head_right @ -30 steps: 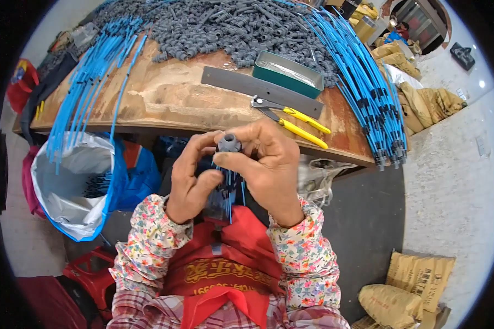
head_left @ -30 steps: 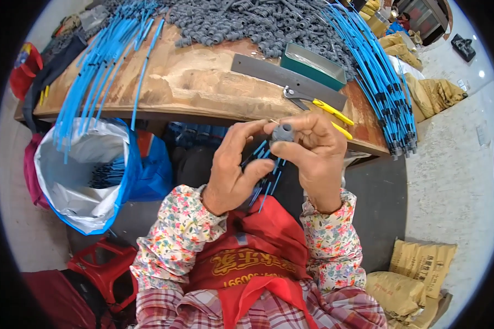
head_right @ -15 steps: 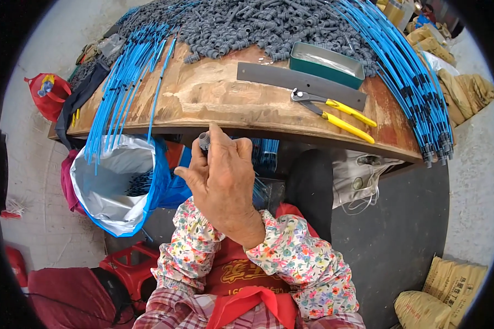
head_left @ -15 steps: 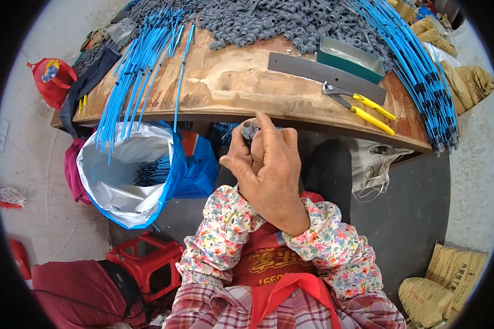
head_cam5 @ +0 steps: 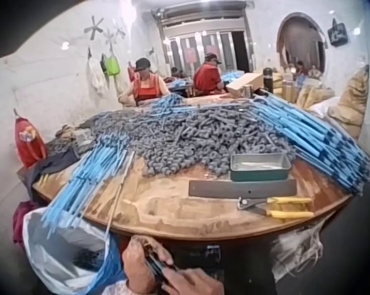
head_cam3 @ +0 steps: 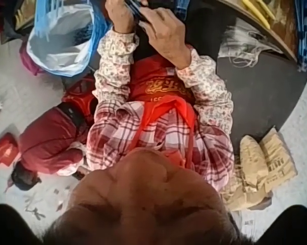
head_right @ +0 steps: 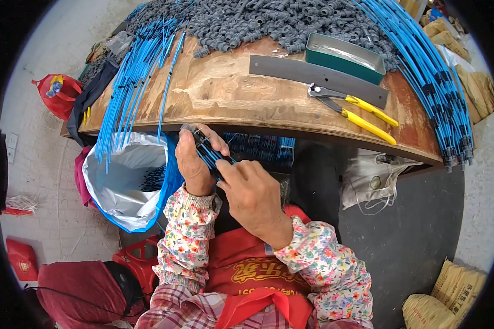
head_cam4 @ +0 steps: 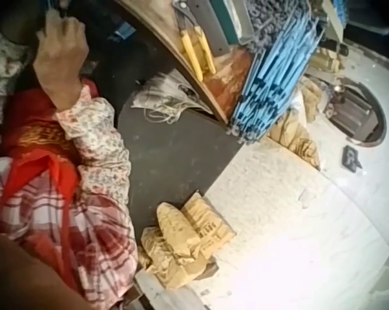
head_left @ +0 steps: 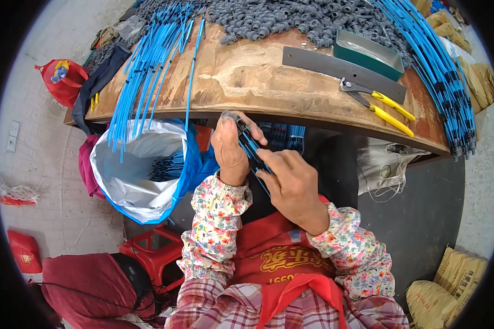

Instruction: Assembling and trimming blue cables into plastic connectors and bundling them using a clear wire tie.

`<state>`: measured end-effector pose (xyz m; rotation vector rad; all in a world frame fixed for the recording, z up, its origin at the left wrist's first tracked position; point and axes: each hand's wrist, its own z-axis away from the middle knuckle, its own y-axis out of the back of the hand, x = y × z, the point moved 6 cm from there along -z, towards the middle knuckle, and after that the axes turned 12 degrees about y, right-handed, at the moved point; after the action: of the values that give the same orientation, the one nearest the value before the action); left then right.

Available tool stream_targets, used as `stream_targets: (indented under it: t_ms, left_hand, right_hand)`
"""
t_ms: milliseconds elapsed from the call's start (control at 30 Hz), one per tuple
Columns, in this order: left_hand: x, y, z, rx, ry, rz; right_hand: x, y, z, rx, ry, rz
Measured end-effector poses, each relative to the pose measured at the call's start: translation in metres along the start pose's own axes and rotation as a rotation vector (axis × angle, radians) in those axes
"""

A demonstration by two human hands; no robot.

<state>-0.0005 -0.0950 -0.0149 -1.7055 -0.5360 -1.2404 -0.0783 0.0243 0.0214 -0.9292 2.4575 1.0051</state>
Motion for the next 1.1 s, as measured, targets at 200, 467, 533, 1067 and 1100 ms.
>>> stream_targets:
  t_ms: [200,467,533,1067,1100]
  left_hand:
    - [0.004,-0.002,0.0,-0.122,-0.02,0.049]
    - [0.01,-0.011,-0.001,-0.234,-0.02,-0.038]
    - [0.006,-0.01,0.001,-0.254,0.029,0.082]
    - [0.015,-0.041,0.01,-0.061,0.026,-0.358]
    - [0.013,-0.042,0.01,-0.09,0.029,-0.346]
  right_hand:
    - [0.003,-0.014,0.008,0.104,0.132,0.04]
    - [0.007,-0.008,0.01,0.112,0.097,-0.06]
    - [0.008,-0.002,0.007,0.096,0.085,-0.086]
    - [0.04,0.047,-0.035,-0.012,-0.376,-0.499]
    - [0.041,0.045,-0.034,-0.003,-0.397,-0.551]
